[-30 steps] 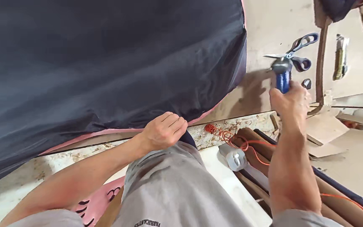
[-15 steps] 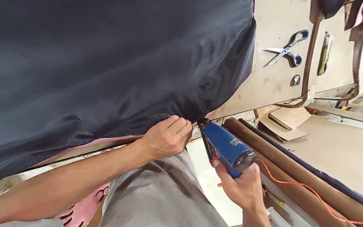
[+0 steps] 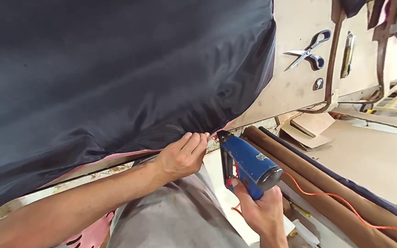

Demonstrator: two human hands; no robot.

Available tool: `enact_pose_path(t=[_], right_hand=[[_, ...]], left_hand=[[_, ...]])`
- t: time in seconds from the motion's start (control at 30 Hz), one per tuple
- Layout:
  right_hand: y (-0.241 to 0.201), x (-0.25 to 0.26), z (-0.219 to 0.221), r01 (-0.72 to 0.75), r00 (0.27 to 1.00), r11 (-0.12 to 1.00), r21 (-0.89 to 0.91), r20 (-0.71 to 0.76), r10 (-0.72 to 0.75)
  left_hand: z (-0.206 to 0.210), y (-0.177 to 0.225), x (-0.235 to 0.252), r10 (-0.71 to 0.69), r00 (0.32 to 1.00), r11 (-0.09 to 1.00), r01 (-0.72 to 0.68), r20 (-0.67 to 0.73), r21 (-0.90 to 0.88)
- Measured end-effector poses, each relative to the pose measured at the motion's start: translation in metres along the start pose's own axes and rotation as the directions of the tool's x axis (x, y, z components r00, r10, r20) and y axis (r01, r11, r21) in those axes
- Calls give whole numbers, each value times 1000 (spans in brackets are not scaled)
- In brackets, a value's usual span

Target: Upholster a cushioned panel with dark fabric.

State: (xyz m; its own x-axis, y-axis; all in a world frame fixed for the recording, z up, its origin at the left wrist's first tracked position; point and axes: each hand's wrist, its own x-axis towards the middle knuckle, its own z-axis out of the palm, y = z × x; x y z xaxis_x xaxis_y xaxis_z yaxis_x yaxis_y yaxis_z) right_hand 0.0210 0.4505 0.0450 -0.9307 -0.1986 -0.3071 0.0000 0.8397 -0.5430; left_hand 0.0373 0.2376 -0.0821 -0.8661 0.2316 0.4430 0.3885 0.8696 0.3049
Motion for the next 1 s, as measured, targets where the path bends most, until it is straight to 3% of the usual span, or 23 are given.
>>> enact_pose_path(t=[0.53,0.63,0.7,0.8,0.9,0.93,1.0], right_hand=[[-18,-5,16,-45,992,998,-46,112,50],[-9,-3,1,-67,998,998,-15,12,67],[11,25,-19,-57,991,998,-8,-121,56],[57,111,-49,-180,959,974,-137,-245,143],[96,208,-61,-276,936,932,-235,-286,205],[100,228,-61,-266,945,917,-298,-270,186],[91,233,-59,-94,978,911,-403,-207,10]], left_hand=[[-5,-3,-20,81,996,996,-82,-25,-25],[-26,5,-28,66,997,985,-60,28,-160],[-50,4,-39,26,1000,968,-28,-11,-249],[-88,-15,-48,-219,976,940,209,-7,-271],[-108,-46,-43,-325,938,899,346,120,-270],[-110,-52,-41,-323,933,898,355,159,-260],[-108,-56,-37,-278,936,915,326,216,-236]])
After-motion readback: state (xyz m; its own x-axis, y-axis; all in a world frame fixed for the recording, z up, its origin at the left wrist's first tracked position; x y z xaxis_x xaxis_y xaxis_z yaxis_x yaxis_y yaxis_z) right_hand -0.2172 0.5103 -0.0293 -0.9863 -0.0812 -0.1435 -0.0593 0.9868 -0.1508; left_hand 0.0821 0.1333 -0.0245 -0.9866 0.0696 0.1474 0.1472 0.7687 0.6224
